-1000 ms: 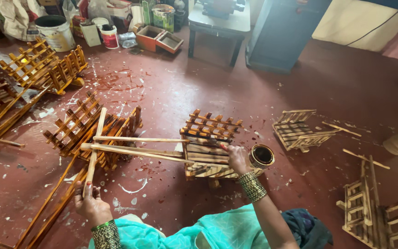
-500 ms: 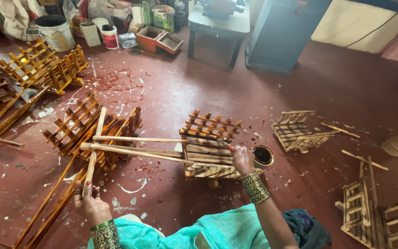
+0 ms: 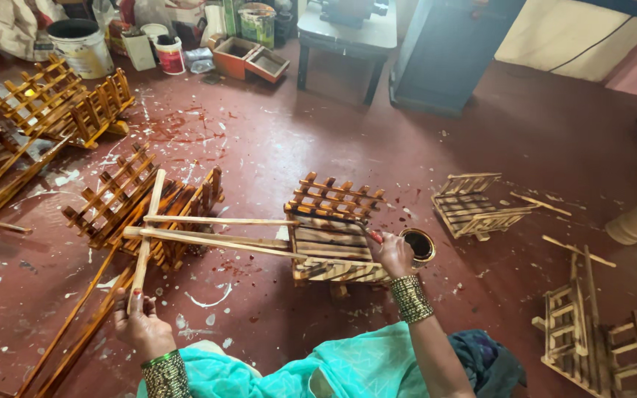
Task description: The person sits on the workshop floor holding a small wooden furniture piece steady with one hand while applying dark stain or paint to its slats with a brush in the other hand, dipping the brush into a paint can between strokes and working across the lattice surfaces of the piece.
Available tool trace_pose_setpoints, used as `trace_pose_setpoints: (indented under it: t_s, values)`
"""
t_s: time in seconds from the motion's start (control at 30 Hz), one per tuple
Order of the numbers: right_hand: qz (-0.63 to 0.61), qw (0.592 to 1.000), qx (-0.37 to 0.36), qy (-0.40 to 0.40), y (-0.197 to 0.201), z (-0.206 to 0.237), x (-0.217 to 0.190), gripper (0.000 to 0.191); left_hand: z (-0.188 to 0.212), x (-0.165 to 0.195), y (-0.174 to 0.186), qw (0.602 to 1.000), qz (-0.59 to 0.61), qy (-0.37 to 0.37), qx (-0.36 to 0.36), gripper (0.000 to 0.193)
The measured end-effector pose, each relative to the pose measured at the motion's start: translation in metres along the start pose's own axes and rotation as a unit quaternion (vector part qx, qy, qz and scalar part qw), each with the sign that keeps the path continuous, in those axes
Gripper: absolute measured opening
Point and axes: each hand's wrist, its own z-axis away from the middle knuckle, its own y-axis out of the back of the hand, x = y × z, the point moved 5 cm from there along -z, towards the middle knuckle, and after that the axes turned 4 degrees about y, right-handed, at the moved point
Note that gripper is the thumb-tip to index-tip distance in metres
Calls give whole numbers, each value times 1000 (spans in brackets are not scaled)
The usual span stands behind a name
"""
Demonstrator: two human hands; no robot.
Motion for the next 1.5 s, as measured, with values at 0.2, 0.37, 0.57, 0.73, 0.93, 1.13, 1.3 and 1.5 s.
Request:
trace_pose_setpoints:
  t_s: [0.2,0.37,0.57,0.73,0.93,1.13,1.3,1.5]
  values:
    - [13,999,-17,-43,-3,-7,-1,51,3,2,-1,1000,9,-4,-7,31]
    - [11,1000,23,5,-14,-8,-11,39,0,1,-1,1000,-2,-1,4,34]
    - [7,998,39,58,-13,-18,-21,20,-2,2,0,1000,-12,-1,22,34]
    - [-40,996,34,69,6,-9,-16,31,1,3,0,1000,-11,1,19,33]
    - [6,999,-4,44,13,-11,-7,41,3,2,-1,1000,11,-4,-11,33]
    - [-1,998,23,56,-11,-13,-10,36,-1,2,1,1000,-2,-2,8,32]
    - [6,999,-1,40,-11,-13,-8,37,-1,0,2,1000,-10,8,29,33]
    - [21,1000,-22,-7,-3,-14,-8,47,3,3,-1,1000,1,-3,-4,32]
